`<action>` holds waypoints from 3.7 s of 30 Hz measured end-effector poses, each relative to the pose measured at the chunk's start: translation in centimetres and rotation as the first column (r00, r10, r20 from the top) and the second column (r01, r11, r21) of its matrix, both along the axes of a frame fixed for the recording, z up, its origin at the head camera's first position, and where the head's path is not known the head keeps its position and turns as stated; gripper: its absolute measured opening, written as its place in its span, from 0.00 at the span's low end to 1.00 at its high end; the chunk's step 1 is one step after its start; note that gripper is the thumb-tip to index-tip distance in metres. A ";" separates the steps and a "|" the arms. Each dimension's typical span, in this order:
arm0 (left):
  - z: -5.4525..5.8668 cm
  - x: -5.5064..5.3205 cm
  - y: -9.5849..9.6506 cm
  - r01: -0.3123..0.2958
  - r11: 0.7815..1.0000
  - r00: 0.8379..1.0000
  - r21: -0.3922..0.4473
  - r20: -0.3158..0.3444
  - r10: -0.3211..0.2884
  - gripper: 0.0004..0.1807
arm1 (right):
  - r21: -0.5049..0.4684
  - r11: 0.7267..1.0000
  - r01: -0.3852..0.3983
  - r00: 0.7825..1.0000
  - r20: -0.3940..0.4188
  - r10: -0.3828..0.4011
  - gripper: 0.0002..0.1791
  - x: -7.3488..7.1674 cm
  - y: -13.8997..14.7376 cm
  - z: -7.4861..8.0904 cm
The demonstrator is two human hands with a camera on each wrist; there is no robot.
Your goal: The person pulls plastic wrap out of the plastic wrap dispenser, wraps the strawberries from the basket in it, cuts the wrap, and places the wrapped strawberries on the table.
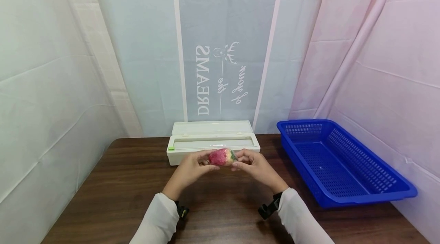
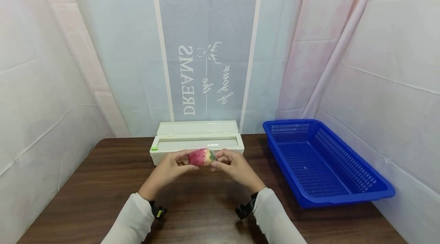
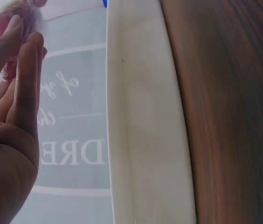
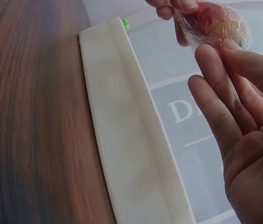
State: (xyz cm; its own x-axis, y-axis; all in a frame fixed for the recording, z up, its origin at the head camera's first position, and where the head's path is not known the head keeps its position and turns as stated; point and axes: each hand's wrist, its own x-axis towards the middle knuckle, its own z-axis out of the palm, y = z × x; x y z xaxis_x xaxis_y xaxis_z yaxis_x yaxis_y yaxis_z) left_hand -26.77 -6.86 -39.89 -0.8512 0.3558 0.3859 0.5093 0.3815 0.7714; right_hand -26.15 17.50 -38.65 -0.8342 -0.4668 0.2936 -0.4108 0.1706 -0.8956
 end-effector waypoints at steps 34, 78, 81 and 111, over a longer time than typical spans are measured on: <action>1.4 0.9 -0.6 0.264 0.952 0.949 0.157 0.134 -0.285 0.24 | 0.050 0.991 0.125 0.980 -0.163 -0.116 0.17 -0.9 0.0 -1.8; 2.6 1.7 -1.0 0.277 0.952 0.930 0.131 0.214 -0.300 0.26 | -0.006 0.991 -0.132 0.989 0.063 0.132 0.21 -0.6 0.1 -1.7; 2.9 1.9 -1.2 0.249 0.965 0.948 0.080 0.184 -0.260 0.29 | 0.017 0.994 -0.108 0.992 0.063 0.107 0.20 -0.4 -0.1 -1.5; -2.3 -0.5 -1.4 0.185 0.953 0.983 -0.238 0.060 -0.176 0.19 | 0.339 0.941 0.008 0.991 -0.127 0.037 0.24 0.5 -0.4 -3.8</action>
State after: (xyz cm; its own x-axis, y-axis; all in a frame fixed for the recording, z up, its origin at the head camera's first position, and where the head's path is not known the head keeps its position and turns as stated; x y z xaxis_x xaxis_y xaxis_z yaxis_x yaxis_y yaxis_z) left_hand -27.30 -8.25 -42.23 -0.7761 0.5838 0.2385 0.5596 0.4632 0.6872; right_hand -25.69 17.05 -42.41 -0.7919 -0.5689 0.2218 -0.5241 0.4470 -0.7249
